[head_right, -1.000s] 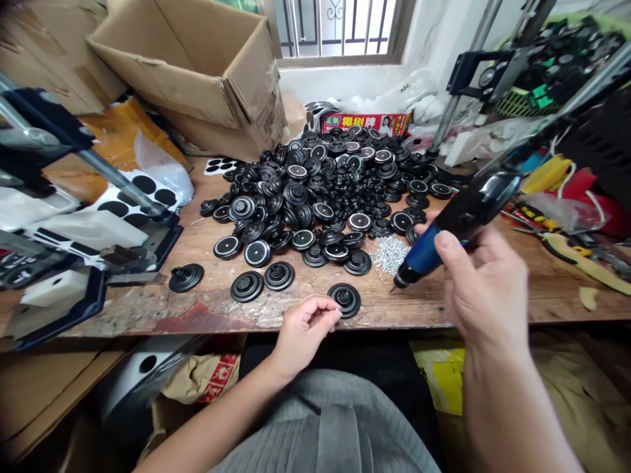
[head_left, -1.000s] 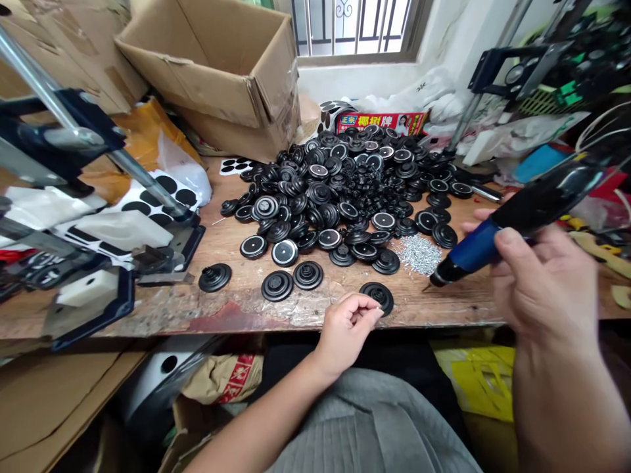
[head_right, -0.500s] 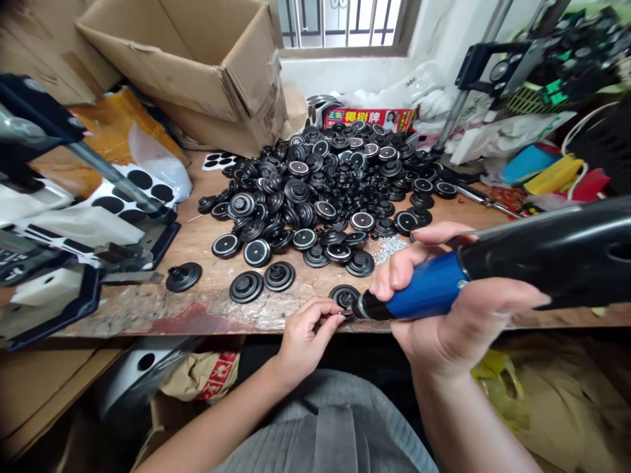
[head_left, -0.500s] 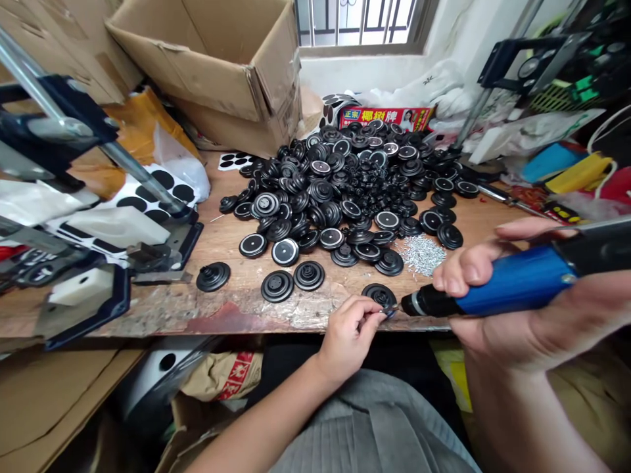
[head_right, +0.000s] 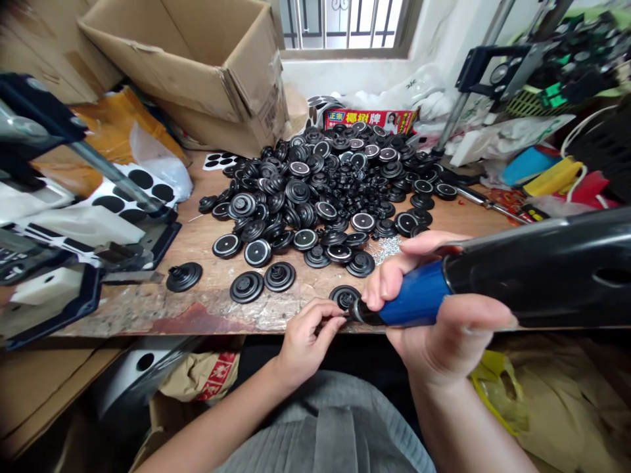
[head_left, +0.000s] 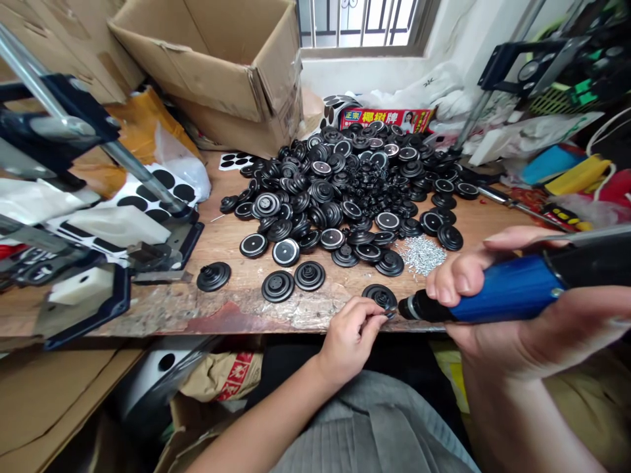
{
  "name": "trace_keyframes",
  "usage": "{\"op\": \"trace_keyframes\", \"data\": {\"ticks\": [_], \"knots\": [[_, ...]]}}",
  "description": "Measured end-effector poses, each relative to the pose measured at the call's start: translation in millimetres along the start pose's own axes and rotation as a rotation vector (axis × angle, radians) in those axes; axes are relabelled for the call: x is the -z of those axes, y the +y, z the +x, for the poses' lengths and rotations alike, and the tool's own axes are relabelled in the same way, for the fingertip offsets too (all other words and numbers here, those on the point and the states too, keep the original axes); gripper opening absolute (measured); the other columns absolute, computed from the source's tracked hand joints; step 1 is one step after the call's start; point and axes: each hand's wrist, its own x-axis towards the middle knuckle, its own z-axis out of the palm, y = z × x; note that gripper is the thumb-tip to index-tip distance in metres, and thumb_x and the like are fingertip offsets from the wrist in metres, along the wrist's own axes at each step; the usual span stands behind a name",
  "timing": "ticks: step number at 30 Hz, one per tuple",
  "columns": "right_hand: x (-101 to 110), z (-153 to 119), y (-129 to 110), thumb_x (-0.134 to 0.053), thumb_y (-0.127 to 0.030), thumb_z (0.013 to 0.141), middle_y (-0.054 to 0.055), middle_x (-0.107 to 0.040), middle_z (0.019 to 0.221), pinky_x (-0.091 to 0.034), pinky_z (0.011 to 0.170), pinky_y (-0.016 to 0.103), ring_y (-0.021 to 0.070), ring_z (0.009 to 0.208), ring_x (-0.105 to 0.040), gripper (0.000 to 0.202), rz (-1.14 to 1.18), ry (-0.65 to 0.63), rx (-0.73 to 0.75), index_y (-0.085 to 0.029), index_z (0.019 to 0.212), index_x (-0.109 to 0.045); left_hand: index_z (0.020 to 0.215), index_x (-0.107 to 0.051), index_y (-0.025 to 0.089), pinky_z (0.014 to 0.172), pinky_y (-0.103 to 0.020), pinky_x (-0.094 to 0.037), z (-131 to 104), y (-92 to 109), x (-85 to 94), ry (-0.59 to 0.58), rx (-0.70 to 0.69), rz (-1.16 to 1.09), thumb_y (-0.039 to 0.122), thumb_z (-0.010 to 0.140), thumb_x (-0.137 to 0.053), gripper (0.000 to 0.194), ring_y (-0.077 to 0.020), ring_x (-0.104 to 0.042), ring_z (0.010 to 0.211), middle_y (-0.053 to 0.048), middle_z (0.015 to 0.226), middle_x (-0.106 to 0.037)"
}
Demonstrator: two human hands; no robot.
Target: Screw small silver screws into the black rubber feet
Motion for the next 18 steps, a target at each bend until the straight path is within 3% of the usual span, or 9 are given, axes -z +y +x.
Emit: {"op": "trace_keyframes", "data": {"ticks": [12,18], "knots": [[0.0,-0.9,-3.6,-0.054,-0.08,0.078,-0.004,-0.046,0.051,-0.038,0.041,0.031,0.0152,0.039,-0.045,0.054,-0.114,-0.007,0.045,-0.027,0.088,-0.049,0.095,-0.066,0.017,0.079,-0.028,-0.055,0.5,0.9,0.2,0.001,0.014,0.006,0.02,0.094,-0.059,0.008,-0.017,-0.067,0.088,-0.009,0.095,-0.07],[4.5,2.3,-3.9,-0.062,-0.079,0.073,-0.003,-0.05,0.051,-0.038,0.039,0.03,0.0145,0.039,-0.047,0.055,-0.021,-0.182,0.031,-0.027,0.085,-0.052,0.1,-0.065,0.016,0.082,-0.029,-0.055,0.1,-1.4,0.2,-0.08,-0.071,0.01,0.017,0.095,-0.054,0.011,-0.0185,-0.066,0.094,-0.01,0.095,-0.069]]}}
